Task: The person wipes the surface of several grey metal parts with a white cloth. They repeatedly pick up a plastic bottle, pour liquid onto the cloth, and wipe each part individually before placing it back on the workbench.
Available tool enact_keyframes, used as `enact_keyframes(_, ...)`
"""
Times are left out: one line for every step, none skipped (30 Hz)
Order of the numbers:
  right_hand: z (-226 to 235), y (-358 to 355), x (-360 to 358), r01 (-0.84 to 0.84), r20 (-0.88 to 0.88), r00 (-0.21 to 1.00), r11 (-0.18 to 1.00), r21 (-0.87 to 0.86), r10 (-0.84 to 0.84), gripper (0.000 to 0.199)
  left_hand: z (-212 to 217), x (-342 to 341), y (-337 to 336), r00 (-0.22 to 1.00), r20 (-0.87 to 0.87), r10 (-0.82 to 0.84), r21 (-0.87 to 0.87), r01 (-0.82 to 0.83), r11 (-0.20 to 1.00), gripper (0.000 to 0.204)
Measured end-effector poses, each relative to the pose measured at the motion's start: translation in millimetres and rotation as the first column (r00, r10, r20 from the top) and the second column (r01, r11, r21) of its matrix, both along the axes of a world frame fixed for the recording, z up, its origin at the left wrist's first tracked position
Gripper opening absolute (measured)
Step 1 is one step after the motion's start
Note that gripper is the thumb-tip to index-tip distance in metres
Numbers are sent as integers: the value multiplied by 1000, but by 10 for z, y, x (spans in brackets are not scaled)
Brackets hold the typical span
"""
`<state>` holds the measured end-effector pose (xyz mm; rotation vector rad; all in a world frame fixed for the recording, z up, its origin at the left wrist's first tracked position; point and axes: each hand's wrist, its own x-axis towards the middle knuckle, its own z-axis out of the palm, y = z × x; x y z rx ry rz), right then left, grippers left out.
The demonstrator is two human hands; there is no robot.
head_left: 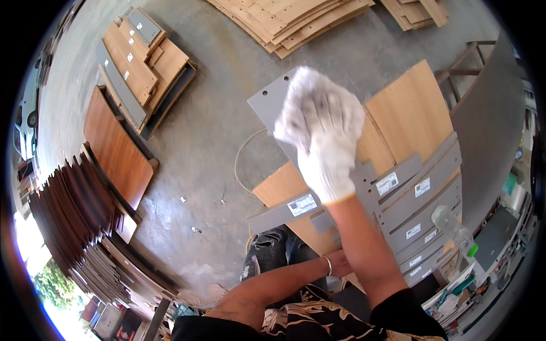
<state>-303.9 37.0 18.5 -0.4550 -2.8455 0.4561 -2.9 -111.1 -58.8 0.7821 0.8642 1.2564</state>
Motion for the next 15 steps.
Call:
enact_keyframes(38, 11, -225, 0, -22, 1000, 1000, 13, 0, 60, -97, 52, -48, 957, -285, -49, 74, 73, 995, 47)
enact_keyframes(60, 63, -479, 2, -50, 999, 999, 34, 0, 59, -194, 89, -46, 830, -554, -67, 132, 167, 977, 47)
enact_keyframes(13, 84, -651, 60, -18, 998, 998, 11, -60, 58, -247, 147, -35, 894, -444, -58, 131, 128, 983, 47)
enact_keyframes(34, 131, -584, 33, 2, 999, 999, -2, -33, 59, -262, 236, -20, 944, -327, -47, 124, 92, 988, 46)
enact_keyframes(57, 96, -487, -5, 17, 1000, 999, -33, 6, 61, -289, 329, -74, 978, -209, -26, 96, 47, 994, 45)
enact_keyframes(87, 78, -368, -43, 26, 999, 997, -59, 44, 62, -331, 388, -106, 996, -94, 1, 68, 6, 998, 45)
enact_keyframes(86, 49, -98, -16, 10, 1000, 994, -105, 17, 64, -367, 433, -126, 999, 24, 35, 38, -36, 999, 44)
enact_keyframes(92, 59, 151, -50, 61, 997, 999, -22, 51, 65, -378, 386, -118, 998, -45, 52, 57, -49, 997, 45)
enact_keyframes(97, 77, 269, -34, 77, 996, 999, 1, 34, 63, -343, 313, -100, 992, -114, 63, 74, -55, 996, 46)
enact_keyframes(82, 88, 316, -20, 93, 996, 1000, 24, 18, 60, -331, 214, -97, 928, -366, 69, 133, -22, 991, 48)
enact_keyframes(79, 115, 237, 5, 56, 998, 1000, 0, -5, 60, -258, 181, -99, 811, -579, 78, 179, 33, 983, 51)
enact_keyframes(80, 153, -6, 33, 23, 999, 999, -24, -33, 60, -242, 229, -112, 684, -727, 55, 223, 160, 962, 47)
enact_keyframes(102, 228, -283, 59, -17, 998, 997, -41, -60, 59, -265, 271, -78, 524, -850, 63, 248, 291, 924, 44)
enact_keyframes(129, 282, -546, 165, 193, 972, 974, -157, -134, 57, -298, 282, -54, 335, -938, 92, 234, 415, 879, 42)
enact_keyframes(50, 317, -600, 104, 111, 989, 994, -40, -99, 56, -233, 188, -27, 347, -933, 101, 243, 397, 885, 42)
